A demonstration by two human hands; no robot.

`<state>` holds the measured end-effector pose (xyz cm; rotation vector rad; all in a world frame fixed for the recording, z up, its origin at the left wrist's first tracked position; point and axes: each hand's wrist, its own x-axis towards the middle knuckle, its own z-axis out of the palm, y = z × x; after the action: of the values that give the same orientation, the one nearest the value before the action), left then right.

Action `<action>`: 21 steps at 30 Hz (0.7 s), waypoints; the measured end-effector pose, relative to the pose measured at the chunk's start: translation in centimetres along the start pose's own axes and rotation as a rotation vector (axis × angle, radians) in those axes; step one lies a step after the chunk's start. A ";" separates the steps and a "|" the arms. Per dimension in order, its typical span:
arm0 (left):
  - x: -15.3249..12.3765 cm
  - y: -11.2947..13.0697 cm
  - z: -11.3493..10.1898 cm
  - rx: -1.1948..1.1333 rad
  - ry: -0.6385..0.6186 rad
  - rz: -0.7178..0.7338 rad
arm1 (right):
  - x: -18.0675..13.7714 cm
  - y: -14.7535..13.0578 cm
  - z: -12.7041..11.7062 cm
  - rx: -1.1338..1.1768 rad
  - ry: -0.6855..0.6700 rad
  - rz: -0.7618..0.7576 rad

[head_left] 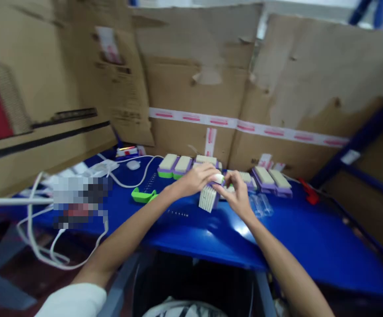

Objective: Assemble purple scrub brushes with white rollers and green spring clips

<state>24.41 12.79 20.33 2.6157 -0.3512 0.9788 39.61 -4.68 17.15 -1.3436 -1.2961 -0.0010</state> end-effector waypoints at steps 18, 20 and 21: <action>-0.9 0.0 -1.9 -0.026 -0.044 -0.053 | 0.1 0.6 0.9 -0.013 0.008 -0.144; -0.9 -0.5 -2.1 -0.075 -0.101 -0.077 | 0.4 -0.4 -1.6 -0.138 0.016 -0.157; -0.9 -0.7 -2.2 -0.084 -0.128 -0.078 | 0.5 -0.9 -3.3 -0.212 0.061 -0.157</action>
<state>22.69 14.39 21.20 2.6008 -0.3119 0.7568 41.43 -6.93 19.12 -1.4042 -1.3758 -0.2929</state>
